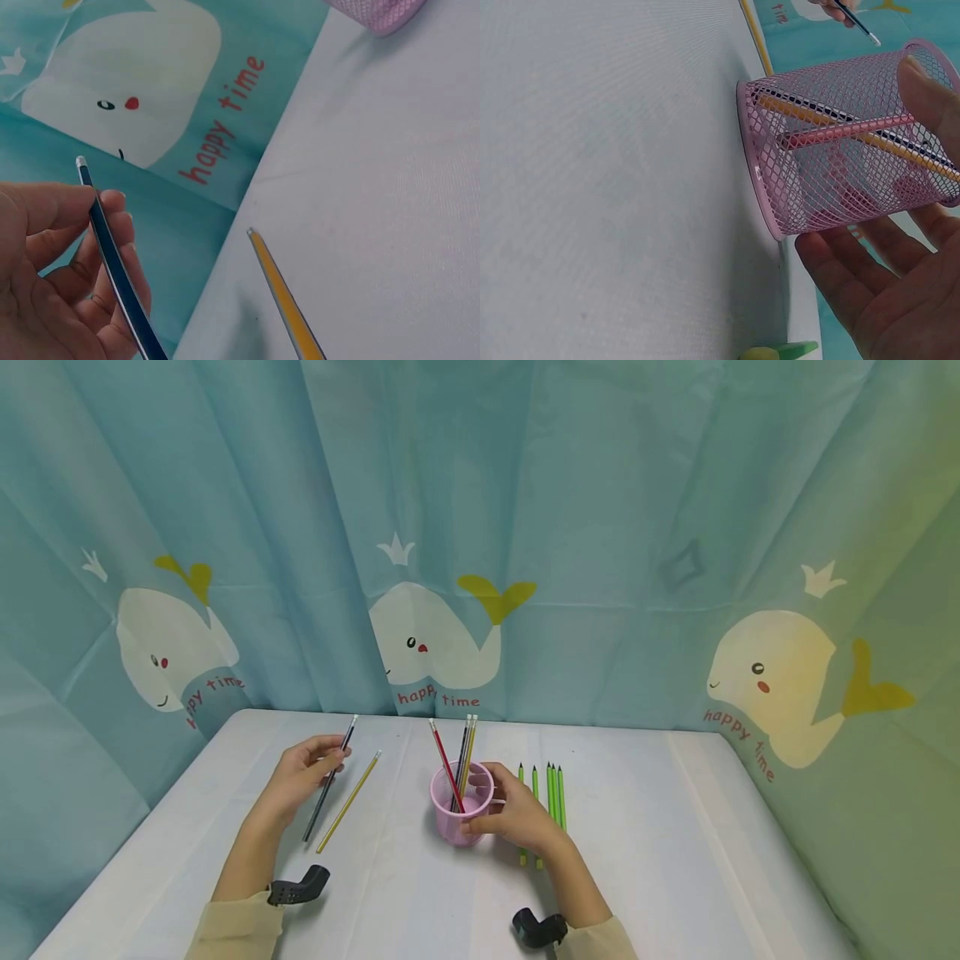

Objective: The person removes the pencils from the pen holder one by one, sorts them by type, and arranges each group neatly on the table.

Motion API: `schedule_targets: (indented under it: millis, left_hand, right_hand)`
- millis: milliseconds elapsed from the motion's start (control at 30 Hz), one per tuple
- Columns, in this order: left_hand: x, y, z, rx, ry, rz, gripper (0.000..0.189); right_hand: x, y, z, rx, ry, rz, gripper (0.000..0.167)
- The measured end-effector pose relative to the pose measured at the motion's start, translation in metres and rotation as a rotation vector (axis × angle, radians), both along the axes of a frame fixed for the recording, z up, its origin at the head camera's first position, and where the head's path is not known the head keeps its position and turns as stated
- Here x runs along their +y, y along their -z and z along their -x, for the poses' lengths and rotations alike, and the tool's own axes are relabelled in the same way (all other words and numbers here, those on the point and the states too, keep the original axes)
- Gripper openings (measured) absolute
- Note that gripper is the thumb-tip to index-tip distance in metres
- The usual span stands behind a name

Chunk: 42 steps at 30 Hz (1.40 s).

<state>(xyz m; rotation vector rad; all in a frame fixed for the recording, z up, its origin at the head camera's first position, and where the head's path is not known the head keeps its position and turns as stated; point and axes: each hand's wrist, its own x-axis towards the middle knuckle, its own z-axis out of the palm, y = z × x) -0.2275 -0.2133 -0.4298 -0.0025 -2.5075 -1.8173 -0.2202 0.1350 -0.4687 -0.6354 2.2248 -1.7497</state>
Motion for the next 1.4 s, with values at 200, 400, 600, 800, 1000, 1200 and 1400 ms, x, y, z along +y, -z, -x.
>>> schedule_targets:
  millis: [200, 400, 600, 800, 1000, 1200, 1400]
  left_hand:
    - [-0.002, 0.005, 0.001, -0.006, 0.007, 0.016, 0.033]
    - [-0.003, 0.009, 0.002, -0.012, -0.005, 0.04, 0.033]
    - [-0.005, 0.015, 0.004, -0.025, -0.021, 0.092, 0.033]
    - [-0.004, 0.022, 0.007, -0.026, -0.019, 0.184, 0.034]
    - [0.0, 0.026, 0.007, -0.053, -0.022, 0.26, 0.037]
    - [0.002, 0.032, 0.007, -0.059, -0.044, 0.313, 0.036]
    - [0.004, 0.035, 0.006, -0.044, -0.045, 0.337, 0.034]
  right_hand:
    - [0.0, -0.001, -0.001, -0.004, 0.005, -0.012, 0.084]
    - [0.0, -0.002, -0.001, -0.008, 0.0, -0.002, 0.084]
    - [0.0, -0.003, -0.001, -0.015, 0.003, 0.001, 0.084]
    - [0.0, -0.004, -0.002, -0.021, -0.002, 0.017, 0.084]
    - [0.0, -0.003, -0.002, -0.025, 0.0, 0.019, 0.084]
    - [0.0, -0.003, -0.001, -0.017, 0.003, 0.014, 0.084]
    - [0.0, -0.002, 0.0, -0.013, -0.009, 0.018, 0.084]
